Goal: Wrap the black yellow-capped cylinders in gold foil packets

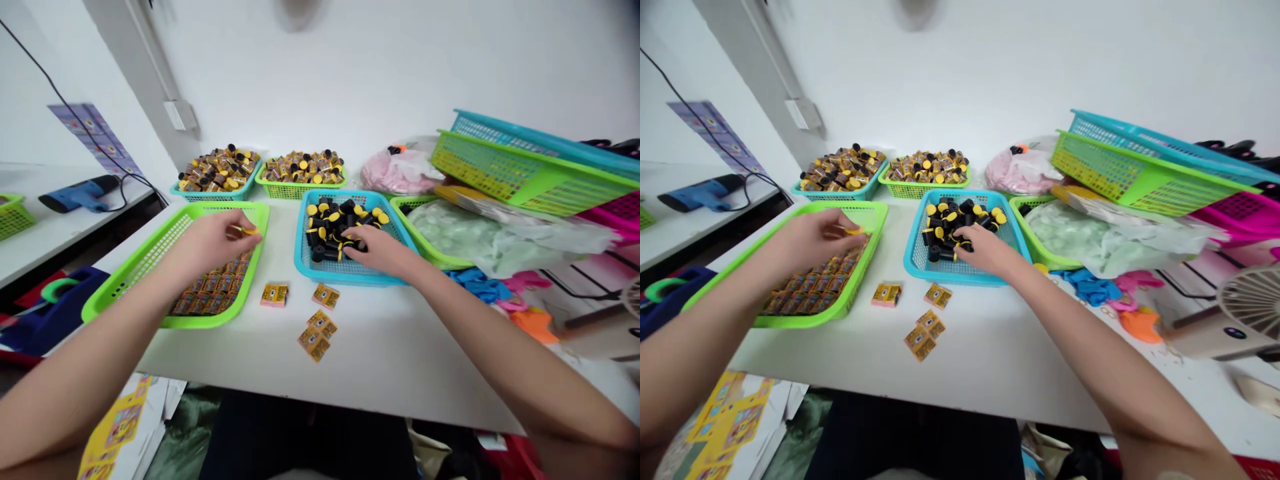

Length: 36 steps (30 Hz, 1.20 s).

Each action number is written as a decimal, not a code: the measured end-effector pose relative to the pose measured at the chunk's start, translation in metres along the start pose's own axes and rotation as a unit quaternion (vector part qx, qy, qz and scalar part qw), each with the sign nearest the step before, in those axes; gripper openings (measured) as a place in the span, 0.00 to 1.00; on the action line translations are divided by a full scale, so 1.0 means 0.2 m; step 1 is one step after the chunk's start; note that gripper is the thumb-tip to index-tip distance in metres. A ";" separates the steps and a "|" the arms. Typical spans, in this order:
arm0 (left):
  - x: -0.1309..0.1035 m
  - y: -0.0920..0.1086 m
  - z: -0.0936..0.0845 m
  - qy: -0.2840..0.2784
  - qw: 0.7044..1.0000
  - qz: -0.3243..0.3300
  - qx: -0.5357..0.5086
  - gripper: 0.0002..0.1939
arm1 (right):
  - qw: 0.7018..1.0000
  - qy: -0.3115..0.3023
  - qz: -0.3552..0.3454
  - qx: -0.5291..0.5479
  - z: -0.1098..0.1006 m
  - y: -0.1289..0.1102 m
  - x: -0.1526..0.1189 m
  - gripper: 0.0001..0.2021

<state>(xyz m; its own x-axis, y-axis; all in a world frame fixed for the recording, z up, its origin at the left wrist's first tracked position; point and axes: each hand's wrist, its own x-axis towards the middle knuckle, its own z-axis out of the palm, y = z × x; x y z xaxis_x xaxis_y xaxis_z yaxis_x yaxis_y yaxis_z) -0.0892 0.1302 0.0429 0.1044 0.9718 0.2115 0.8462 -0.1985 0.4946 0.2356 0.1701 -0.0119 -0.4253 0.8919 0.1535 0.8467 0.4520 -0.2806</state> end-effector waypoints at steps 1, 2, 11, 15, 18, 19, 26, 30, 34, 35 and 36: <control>0.10 -0.05 -0.01 -0.002 0.999 -0.018 0.045 0.12 | 0.997 -0.072 -0.005 -0.026 0.01 0.02 0.07 0.21; 0.20 -0.09 -0.01 -0.002 0.996 -0.037 0.087 0.12 | 0.992 -0.117 -0.013 -0.038 0.04 0.02 0.13 0.21; 0.64 -0.34 0.22 -0.058 0.976 -0.100 0.182 0.11 | 0.980 -0.170 -0.040 -0.095 0.16 0.00 0.21 0.18; 0.65 -0.38 0.33 -0.080 0.973 -0.116 0.183 0.16 | 0.979 -0.181 -0.040 -0.083 0.09 0.03 0.16 0.16; 0.64 -0.37 0.36 -0.085 0.971 -0.120 0.191 0.17 | 0.976 -0.199 -0.053 -0.065 0.08 0.03 0.16 0.18; 0.64 -0.36 0.36 -0.090 0.969 -0.119 0.195 0.17 | 0.975 -0.207 -0.060 -0.059 0.09 0.02 0.16 0.18; 0.57 -0.20 0.20 -0.104 0.966 -0.080 0.224 0.15 | 0.980 -0.187 -0.065 -0.027 0.05 -0.04 0.12 0.07; 0.27 0.00 0.10 -0.008 0.969 -0.019 0.245 0.22 | 0.998 -0.035 0.016 0.048 -0.06 -0.03 -0.04 0.17; -0.25 0.16 0.26 -0.055 0.929 0.314 0.186 0.21 | 0.964 0.191 0.050 0.178 -0.04 -0.03 -0.20 0.21; -0.38 0.18 0.34 -0.092 0.905 0.375 0.181 0.22 | 0.954 0.225 0.035 0.194 -0.01 -0.03 -0.23 0.19; -0.49 0.18 0.43 -0.109 0.898 0.380 0.193 0.26 | 0.947 0.249 0.020 0.203 0.02 -0.04 -0.26 0.17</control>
<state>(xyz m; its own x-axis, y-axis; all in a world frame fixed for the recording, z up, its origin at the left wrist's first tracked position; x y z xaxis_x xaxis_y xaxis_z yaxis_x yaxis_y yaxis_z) -0.0245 0.0385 -0.0335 0.7931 0.5837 0.1740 0.6003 -0.7974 -0.0616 0.2502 0.1213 -0.0212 -0.1068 0.8379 0.5352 0.6237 0.4757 -0.6202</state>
